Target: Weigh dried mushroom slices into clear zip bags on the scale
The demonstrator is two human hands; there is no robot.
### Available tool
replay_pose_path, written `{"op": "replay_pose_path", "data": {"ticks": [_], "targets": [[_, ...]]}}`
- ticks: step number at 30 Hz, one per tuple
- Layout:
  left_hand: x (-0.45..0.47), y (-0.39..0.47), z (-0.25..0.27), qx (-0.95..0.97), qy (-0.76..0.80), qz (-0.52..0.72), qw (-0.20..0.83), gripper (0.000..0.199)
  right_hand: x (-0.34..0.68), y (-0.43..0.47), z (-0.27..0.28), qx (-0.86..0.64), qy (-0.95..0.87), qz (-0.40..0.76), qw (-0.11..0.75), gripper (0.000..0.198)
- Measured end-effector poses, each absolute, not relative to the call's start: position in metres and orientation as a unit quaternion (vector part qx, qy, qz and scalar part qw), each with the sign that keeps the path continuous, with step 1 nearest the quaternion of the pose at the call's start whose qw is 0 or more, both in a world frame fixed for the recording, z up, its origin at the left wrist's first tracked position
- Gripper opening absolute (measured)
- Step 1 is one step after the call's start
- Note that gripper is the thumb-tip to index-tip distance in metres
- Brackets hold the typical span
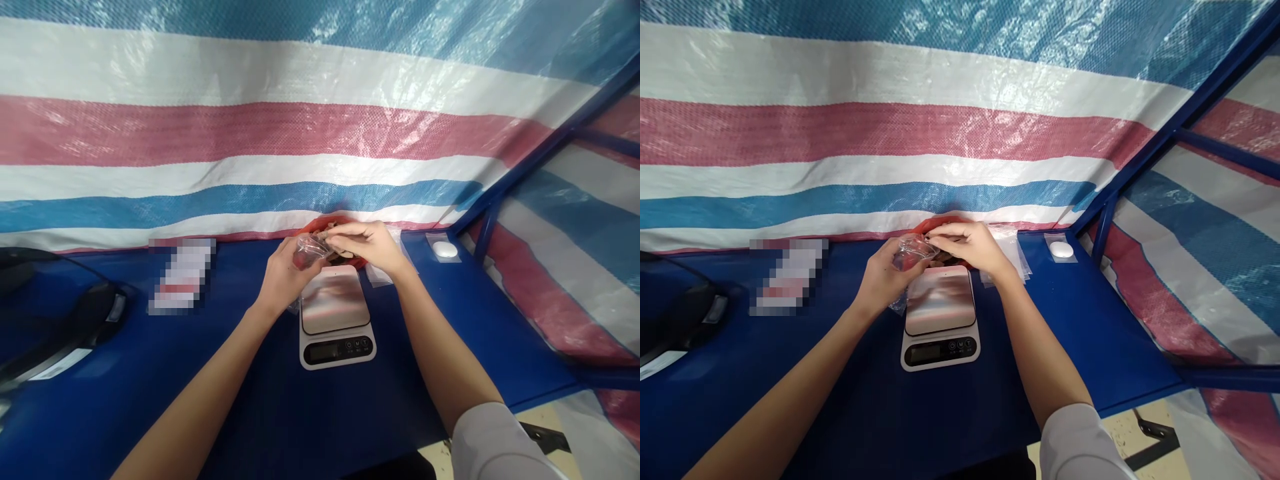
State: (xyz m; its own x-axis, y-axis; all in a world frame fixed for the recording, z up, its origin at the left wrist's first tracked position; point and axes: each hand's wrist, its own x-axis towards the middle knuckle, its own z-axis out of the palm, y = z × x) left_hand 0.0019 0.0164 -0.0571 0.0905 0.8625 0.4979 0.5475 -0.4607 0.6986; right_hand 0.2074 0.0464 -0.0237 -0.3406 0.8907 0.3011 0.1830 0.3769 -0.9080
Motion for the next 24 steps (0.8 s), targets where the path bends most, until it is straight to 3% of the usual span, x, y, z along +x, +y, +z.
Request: {"op": "replay_pose_path", "data": {"ticks": [3,12,18,24], "targets": [[-0.004,0.019,-0.055,0.697,0.505,0.479,0.171,0.039,0.223,0.055,-0.028,-0.431,-0.715,0.35,0.425,0.029],[-0.014,0.024,-0.048,0.674,0.522,0.486,0.193,0.043,0.218,0.058,-0.028,-0.566,-0.772,0.1,0.27,0.026],[-0.018,0.026,-0.046,0.675,0.518,0.49,0.19,0.036,0.21,0.059,-0.021,-0.582,-0.763,0.039,0.277,0.025],[-0.02,0.028,-0.049,0.685,0.51,0.486,0.183,0.041,0.205,0.072,-0.033,-0.56,-0.787,0.028,0.259,0.031]]}}
